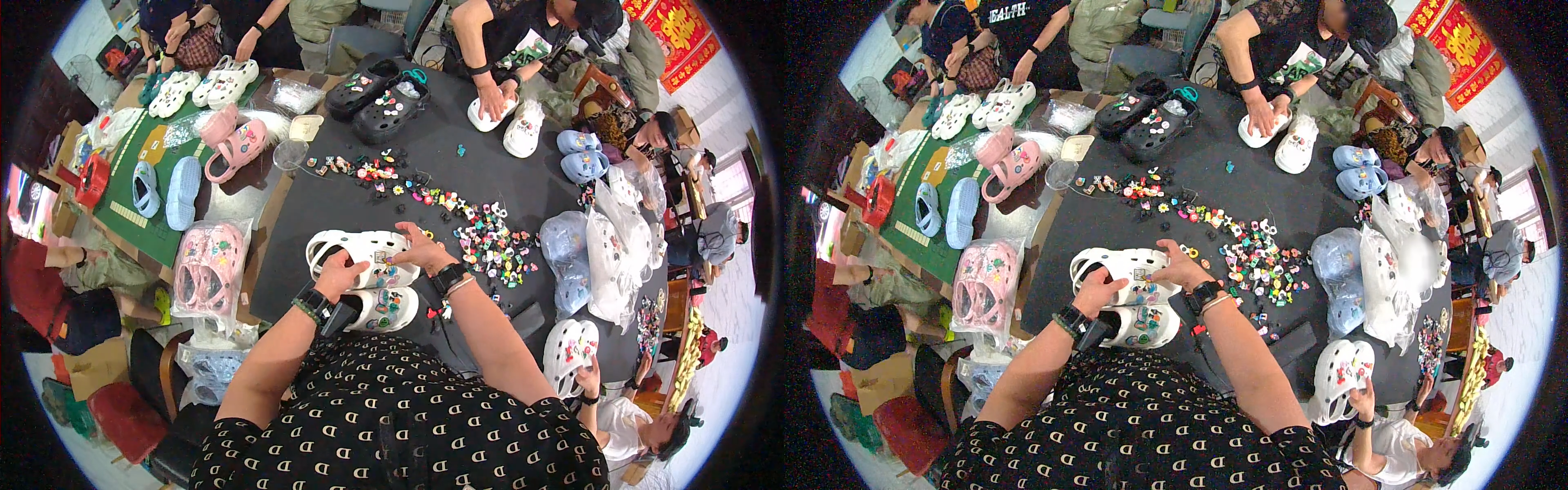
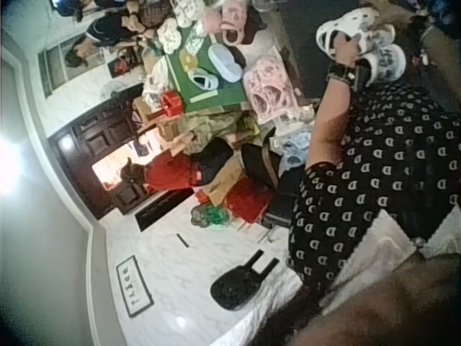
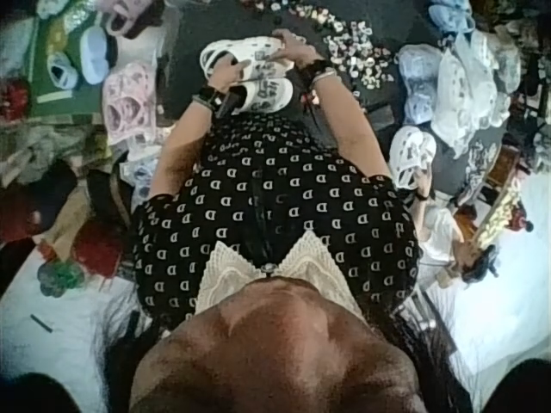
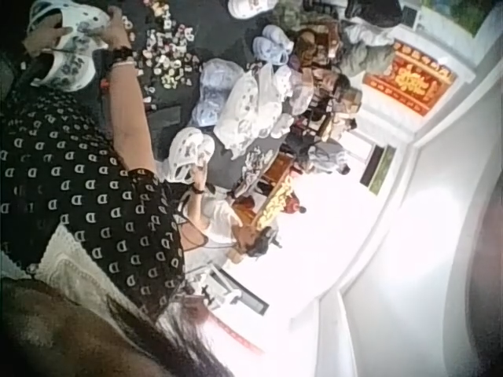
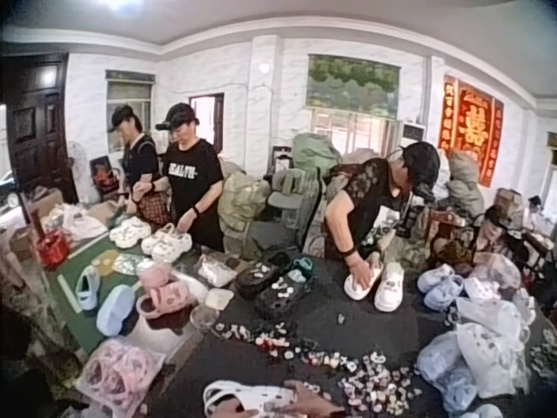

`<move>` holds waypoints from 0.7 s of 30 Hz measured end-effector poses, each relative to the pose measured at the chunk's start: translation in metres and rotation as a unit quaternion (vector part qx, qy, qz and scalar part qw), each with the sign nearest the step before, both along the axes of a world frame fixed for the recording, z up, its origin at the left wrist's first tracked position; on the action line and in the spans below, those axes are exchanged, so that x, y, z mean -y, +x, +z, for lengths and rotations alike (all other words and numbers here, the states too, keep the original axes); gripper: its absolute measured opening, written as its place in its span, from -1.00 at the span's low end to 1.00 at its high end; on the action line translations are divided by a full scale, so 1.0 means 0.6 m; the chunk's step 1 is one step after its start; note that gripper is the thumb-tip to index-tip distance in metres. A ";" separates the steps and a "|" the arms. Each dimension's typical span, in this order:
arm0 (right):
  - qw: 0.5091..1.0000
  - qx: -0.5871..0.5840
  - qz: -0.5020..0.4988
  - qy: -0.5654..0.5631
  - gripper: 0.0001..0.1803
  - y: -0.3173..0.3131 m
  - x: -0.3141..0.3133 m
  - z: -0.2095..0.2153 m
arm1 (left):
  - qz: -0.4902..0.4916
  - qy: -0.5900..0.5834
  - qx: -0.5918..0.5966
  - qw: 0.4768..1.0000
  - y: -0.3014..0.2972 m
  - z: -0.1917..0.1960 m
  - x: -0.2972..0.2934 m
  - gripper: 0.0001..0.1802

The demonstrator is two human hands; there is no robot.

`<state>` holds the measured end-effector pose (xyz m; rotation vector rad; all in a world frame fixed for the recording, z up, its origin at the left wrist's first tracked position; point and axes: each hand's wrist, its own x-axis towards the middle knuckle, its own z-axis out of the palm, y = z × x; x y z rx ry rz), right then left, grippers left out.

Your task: Decorating plastic clogs with charms and packing them into bags.

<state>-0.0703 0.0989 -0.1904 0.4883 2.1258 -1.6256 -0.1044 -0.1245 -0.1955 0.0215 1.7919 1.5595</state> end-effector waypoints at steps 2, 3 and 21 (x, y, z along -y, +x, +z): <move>0.999 0.026 -0.003 0.020 0.00 -0.001 0.004 -0.008 | -0.004 -0.004 0.006 1.000 0.001 0.002 0.002 -0.64; 1.000 0.004 -0.011 0.023 0.01 0.002 0.005 -0.017 | -0.004 -0.004 0.007 1.000 0.001 0.001 0.002 -0.64; 0.996 -0.049 -0.047 -0.050 -0.01 0.025 -0.007 -0.018 | -0.020 -0.050 -0.082 0.995 -0.024 0.002 0.002 -0.67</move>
